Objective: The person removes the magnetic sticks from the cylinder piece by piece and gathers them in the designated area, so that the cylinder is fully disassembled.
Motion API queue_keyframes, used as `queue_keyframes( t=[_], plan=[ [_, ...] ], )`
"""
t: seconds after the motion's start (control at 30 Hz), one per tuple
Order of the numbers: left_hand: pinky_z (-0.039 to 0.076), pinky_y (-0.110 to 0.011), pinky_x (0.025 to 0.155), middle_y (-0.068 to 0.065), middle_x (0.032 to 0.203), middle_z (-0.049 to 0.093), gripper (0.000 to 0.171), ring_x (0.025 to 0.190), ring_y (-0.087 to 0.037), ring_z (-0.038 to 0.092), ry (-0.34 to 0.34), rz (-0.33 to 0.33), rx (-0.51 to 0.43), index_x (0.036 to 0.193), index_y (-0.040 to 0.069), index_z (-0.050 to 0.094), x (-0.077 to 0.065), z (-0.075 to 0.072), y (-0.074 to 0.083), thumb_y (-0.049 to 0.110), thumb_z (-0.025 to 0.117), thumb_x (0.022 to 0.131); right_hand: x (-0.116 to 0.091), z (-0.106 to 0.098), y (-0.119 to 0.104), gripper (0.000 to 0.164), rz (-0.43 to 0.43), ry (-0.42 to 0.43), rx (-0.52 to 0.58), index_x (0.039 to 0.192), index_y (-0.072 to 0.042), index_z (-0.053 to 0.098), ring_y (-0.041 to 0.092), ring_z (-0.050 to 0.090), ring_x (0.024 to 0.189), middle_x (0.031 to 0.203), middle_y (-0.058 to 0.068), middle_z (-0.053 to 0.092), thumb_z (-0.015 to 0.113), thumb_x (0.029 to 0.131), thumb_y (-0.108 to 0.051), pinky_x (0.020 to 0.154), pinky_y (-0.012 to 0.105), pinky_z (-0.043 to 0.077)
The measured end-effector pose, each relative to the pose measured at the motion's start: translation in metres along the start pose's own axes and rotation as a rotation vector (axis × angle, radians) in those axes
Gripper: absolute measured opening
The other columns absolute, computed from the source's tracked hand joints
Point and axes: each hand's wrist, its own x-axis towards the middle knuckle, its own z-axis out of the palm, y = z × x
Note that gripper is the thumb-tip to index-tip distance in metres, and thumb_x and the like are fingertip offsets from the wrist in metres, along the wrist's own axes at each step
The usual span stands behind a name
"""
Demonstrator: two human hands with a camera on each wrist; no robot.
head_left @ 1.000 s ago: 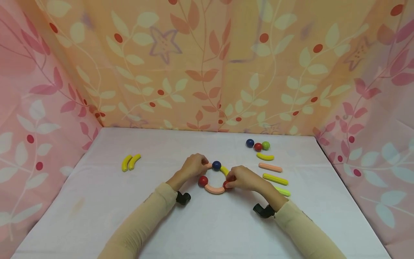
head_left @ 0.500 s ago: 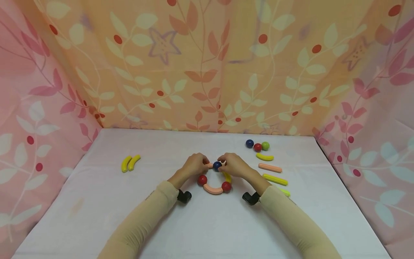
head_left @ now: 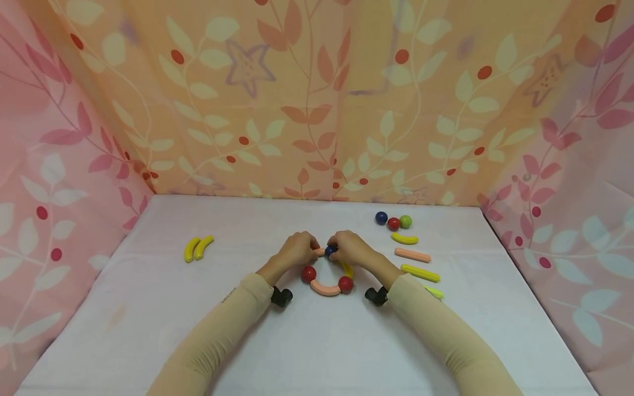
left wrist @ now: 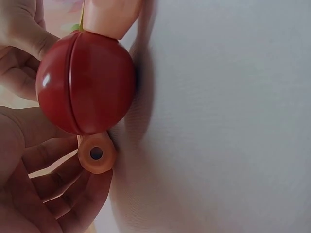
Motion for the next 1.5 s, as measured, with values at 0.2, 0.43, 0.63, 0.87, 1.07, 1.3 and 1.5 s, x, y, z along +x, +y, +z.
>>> queue_keyframes(
  t=[0.2, 0.43, 0.63, 0.87, 1.07, 1.3, 1.5],
  plan=[
    [0.047, -0.03, 0.075, -0.004, 0.093, 0.069, 0.017, 0.082, -0.021, 0.055, -0.015, -0.008, -0.01, 0.1, 0.009, 0.075, 0.001, 0.0, -0.001, 0.017, 0.074, 0.085, 0.001, 0.0, -0.001, 0.033, 0.018, -0.011, -0.006, 0.115, -0.003, 0.07, 0.024, 0.06, 0.1, 0.111, 0.011, 0.071, 0.075, 0.086, -0.017, 0.097, 0.04, 0.052],
    [0.046, -0.029, 0.073, -0.003, 0.089, 0.069, 0.016, 0.08, -0.021, 0.055, 0.005, 0.013, 0.004, 0.097, 0.009, 0.075, 0.001, -0.002, -0.001, 0.017, 0.076, 0.083, 0.003, -0.002, -0.002, 0.032, 0.007, -0.005, -0.018, 0.113, -0.004, 0.071, 0.022, 0.059, 0.095, 0.108, 0.01, 0.071, 0.076, 0.085, -0.018, 0.095, 0.039, 0.052],
    [0.045, -0.027, 0.067, -0.003, 0.088, 0.068, 0.014, 0.079, -0.02, 0.056, -0.002, -0.017, -0.017, 0.095, 0.01, 0.075, 0.001, -0.004, 0.0, 0.018, 0.077, 0.083, 0.005, -0.002, -0.002, 0.03, -0.005, -0.001, -0.028, 0.111, -0.004, 0.072, 0.022, 0.059, 0.094, 0.106, 0.009, 0.072, 0.076, 0.084, -0.018, 0.093, 0.038, 0.052],
    [0.044, -0.025, 0.061, -0.004, 0.08, 0.068, 0.027, 0.072, -0.018, 0.058, 0.099, -0.061, -0.042, 0.089, 0.008, 0.075, 0.0, -0.012, -0.003, 0.035, 0.072, 0.088, 0.005, 0.001, 0.0, 0.033, -0.009, 0.002, -0.03, 0.113, -0.003, 0.071, 0.024, 0.061, 0.099, 0.11, 0.011, 0.071, 0.077, 0.084, -0.019, 0.098, 0.041, 0.051],
    [0.043, -0.025, 0.064, -0.002, 0.076, 0.068, 0.029, 0.074, -0.018, 0.059, 0.106, -0.041, -0.107, 0.094, 0.009, 0.076, -0.001, -0.022, -0.012, 0.037, 0.072, 0.088, 0.002, 0.003, 0.002, 0.036, 0.017, 0.011, -0.018, 0.116, -0.003, 0.07, 0.026, 0.06, 0.105, 0.115, 0.012, 0.07, 0.076, 0.085, -0.02, 0.101, 0.042, 0.049],
    [0.042, -0.026, 0.068, -0.001, 0.059, 0.063, 0.032, 0.072, -0.016, 0.058, 0.104, -0.075, -0.122, 0.1, 0.008, 0.074, -0.013, -0.039, -0.042, 0.038, 0.07, 0.089, 0.0, 0.005, 0.004, 0.04, 0.032, -0.007, 0.026, 0.121, -0.004, 0.067, 0.024, 0.06, 0.107, 0.119, 0.012, 0.068, 0.075, 0.086, -0.021, 0.102, 0.041, 0.049],
    [0.043, -0.027, 0.069, -0.001, 0.054, 0.061, 0.034, 0.065, -0.014, 0.058, 0.124, -0.08, -0.136, 0.103, 0.005, 0.071, -0.023, -0.056, -0.073, 0.037, 0.067, 0.092, -0.002, 0.002, 0.005, 0.04, 0.02, -0.019, 0.064, 0.121, -0.005, 0.066, 0.021, 0.06, 0.099, 0.114, 0.011, 0.068, 0.076, 0.085, -0.02, 0.096, 0.037, 0.053]
  ],
)
